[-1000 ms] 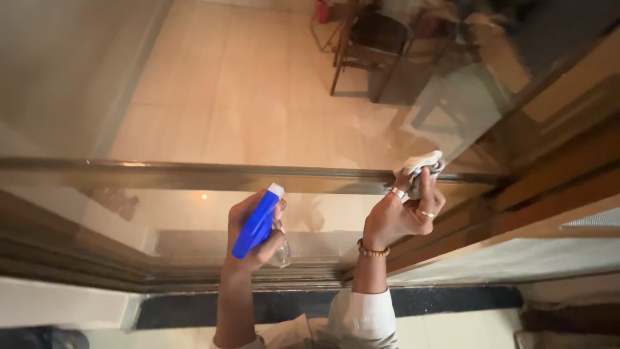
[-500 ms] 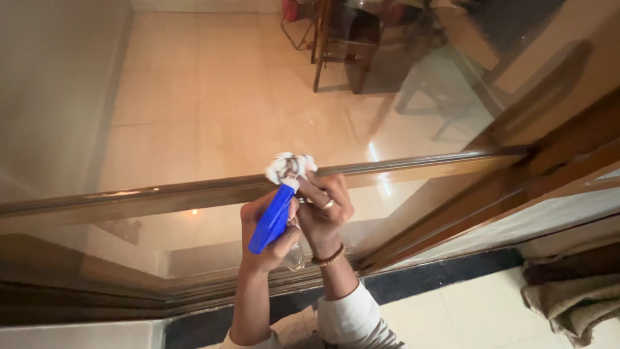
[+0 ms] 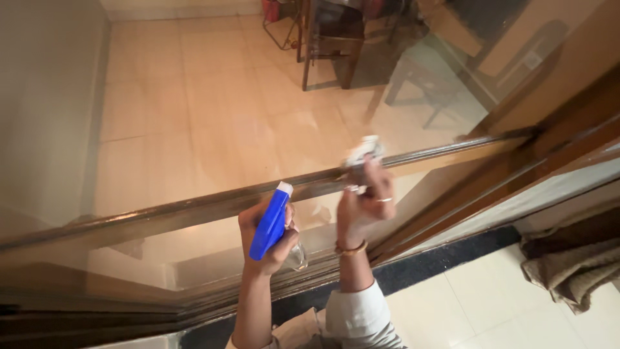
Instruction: The person wipes a glass sliding door frame and pane using a cloth while holding a spray bottle in their other hand.
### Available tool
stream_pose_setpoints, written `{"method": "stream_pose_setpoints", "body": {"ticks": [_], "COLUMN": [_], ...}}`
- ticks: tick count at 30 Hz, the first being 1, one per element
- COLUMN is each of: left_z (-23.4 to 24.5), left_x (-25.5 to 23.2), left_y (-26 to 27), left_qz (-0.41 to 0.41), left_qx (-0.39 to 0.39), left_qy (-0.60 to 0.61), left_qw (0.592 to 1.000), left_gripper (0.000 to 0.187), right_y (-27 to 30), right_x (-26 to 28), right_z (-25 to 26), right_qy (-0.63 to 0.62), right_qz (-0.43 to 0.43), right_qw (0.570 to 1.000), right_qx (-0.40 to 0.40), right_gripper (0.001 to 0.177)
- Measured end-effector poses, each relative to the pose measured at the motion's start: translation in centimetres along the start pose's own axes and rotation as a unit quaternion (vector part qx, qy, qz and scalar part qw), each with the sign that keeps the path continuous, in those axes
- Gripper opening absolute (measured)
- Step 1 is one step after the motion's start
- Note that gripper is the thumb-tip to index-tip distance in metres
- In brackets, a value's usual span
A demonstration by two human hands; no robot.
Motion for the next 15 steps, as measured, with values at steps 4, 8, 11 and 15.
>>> {"method": "stream_pose_setpoints", "body": {"ticks": [4,8,11,15], "left_z": [0.0,0.1,0.4,1.8], "left_x": [0.1,0.2,0.5,1.1], "left_y": [-0.7,-0.9,-0.7,-0.8], "left_qz": [0.002,-0.013,-0.022,-0.067], "left_qx": [0.014,0.030,0.044,0.061], "left_qy": [-0.011,-0.009,-0.002,0.035], "left_qw": [1.000,0.999,0.999,0.995], "left_gripper": [0.017,0.017,0.018,0.020], "right_y": [1.0,-1.1,-3.4,-1.3], "right_x": [1.8,0.2,-0.8,1.2], "right_z": [-0.1,0.8,1.5,-0.8], "right_qy": [0.075,0.135,0.189,0.091], "right_qz": [0.156,0.111,-0.024,0.076], "right_qw": [0.975,0.982,0.982,0.987], "right_qx": [0.142,0.072,-0.002,0.112], "right_gripper": [0.030,0.035,0.034,0.037]}}
Point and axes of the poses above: each hand's wrist, its own y-axis away from the middle knuckle, its own z-axis out of the back of the hand, x = y × z, the point moved 2 cm from there along -y, towards the middle knuckle, and after that the axes turned 5 degrees about z, right-handed, at the moved point
